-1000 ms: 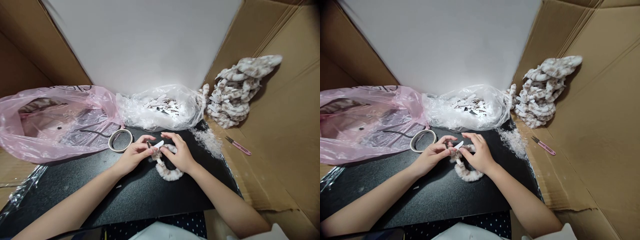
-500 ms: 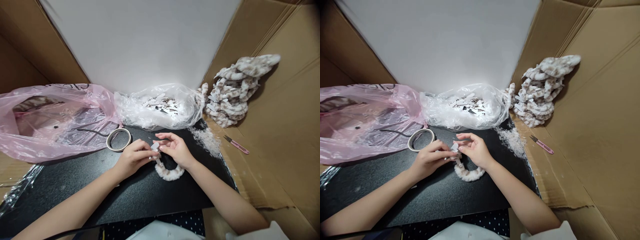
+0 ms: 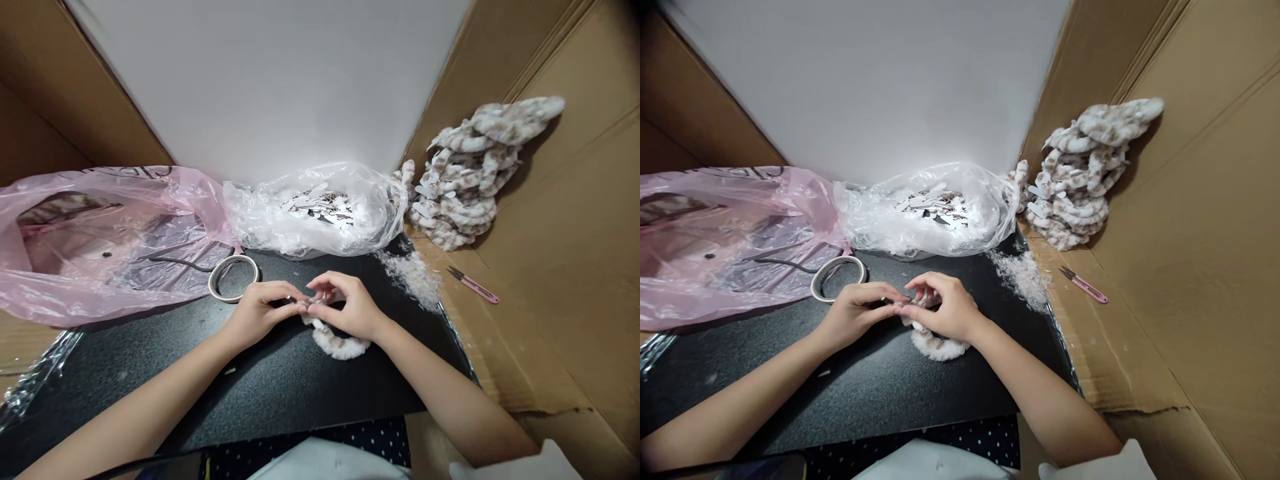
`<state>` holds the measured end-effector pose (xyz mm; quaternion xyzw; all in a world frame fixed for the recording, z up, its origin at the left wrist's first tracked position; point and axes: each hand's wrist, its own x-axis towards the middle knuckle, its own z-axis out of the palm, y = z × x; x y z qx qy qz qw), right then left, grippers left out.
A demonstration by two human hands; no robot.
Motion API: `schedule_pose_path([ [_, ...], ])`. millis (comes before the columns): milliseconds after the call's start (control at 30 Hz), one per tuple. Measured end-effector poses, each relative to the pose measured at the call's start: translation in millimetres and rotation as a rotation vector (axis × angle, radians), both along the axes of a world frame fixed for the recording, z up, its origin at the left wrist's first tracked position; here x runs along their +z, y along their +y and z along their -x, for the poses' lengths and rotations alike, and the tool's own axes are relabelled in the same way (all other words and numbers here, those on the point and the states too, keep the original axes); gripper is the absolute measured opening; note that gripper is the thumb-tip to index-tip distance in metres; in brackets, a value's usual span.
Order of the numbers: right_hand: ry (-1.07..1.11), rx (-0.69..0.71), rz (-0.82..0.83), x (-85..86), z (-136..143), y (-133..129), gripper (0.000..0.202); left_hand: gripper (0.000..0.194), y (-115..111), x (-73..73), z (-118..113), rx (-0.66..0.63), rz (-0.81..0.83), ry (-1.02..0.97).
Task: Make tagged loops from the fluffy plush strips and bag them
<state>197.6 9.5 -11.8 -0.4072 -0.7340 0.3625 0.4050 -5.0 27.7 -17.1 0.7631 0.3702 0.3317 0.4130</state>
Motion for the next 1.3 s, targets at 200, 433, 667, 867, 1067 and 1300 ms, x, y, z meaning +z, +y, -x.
schedule_pose_path([
  [200,-0.054,0.041,0.065,-8.9,12.3,-1.8,0.037,0.025,-0.7,-5.1,-4.8,0.074,0.414,-0.136],
  [433,-0.059,-0.046,0.055,-11.3,14.0,-5.4,0.024,0.044,0.2,-5.1,-5.1,0.124,0.594,-0.298],
  [667,0.112,-0.134,0.063,-14.0,11.7,-0.3,0.006,0.039,-1.6,-6.5,-5.8,0.004,0.398,-0.212],
  [867,0.174,-0.129,-0.065,-12.1,8.5,-0.1,0.006,0.025,-7.6,-5.3,-9.7,0.031,0.379,-0.145],
  [1067,-0.028,-0.033,-0.442,-10.5,2.1,-2.7,0.015,0.025,-9.0,-2.9,-8.0,0.189,0.185,-0.007],
  [1300,-0.086,0.034,-0.511,-16.1,-0.3,-0.1,0.018,0.029,-4.9,-0.9,-6.2,-0.072,0.785,-0.392],
])
